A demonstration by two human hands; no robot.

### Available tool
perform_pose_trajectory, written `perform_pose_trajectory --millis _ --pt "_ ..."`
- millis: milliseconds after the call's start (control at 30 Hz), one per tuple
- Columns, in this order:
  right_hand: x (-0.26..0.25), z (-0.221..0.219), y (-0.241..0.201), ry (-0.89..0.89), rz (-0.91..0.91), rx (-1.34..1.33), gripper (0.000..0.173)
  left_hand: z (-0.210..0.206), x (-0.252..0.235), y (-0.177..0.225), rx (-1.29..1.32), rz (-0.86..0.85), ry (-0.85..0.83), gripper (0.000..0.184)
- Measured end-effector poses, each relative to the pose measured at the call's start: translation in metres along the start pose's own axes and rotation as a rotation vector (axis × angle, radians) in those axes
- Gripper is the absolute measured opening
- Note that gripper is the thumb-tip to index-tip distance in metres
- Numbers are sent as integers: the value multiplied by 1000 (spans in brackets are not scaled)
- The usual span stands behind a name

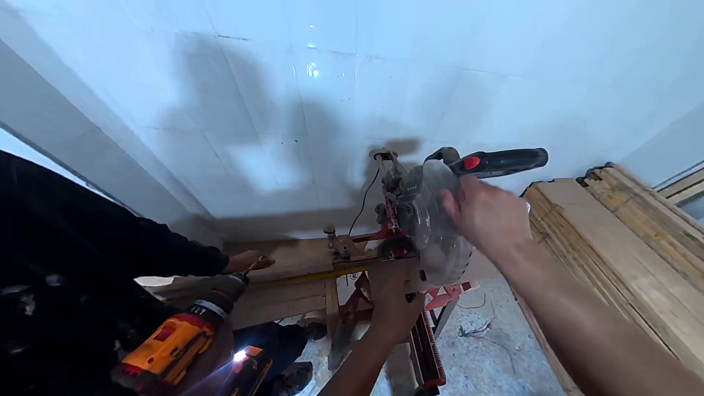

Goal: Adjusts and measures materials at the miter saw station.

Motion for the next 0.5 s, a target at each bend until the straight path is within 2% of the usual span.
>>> perform_pose_trajectory --millis 67,133,233,367,500 --pt "-29 9 -9 -134 -21 65 48 -8 -9 2 40 -33 -27 75" --pt "-50 17 -23 -263 -39 143 50 -18 -15 5 108 -66 -69 78" --pt "-69 18 -45 -366 -15 285 50 -26 -14 14 192 -145 -72 65" --pt "-106 8 -61 -468 48 394 54 -24 -4 26 216 -284 23 43" --pt "-149 -14 -62 -599 168 443 58 -22 12 51 225 -437 74 35"
Point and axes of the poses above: each hand's wrist, its own x-axis away from the middle knuckle, its own z-axis out of the back of the hand, y = z × x, the point moved 6 cm from there along -x, towards the middle knuckle, and after that the axes turned 9 degrees about -y, right-handed, at the moved point
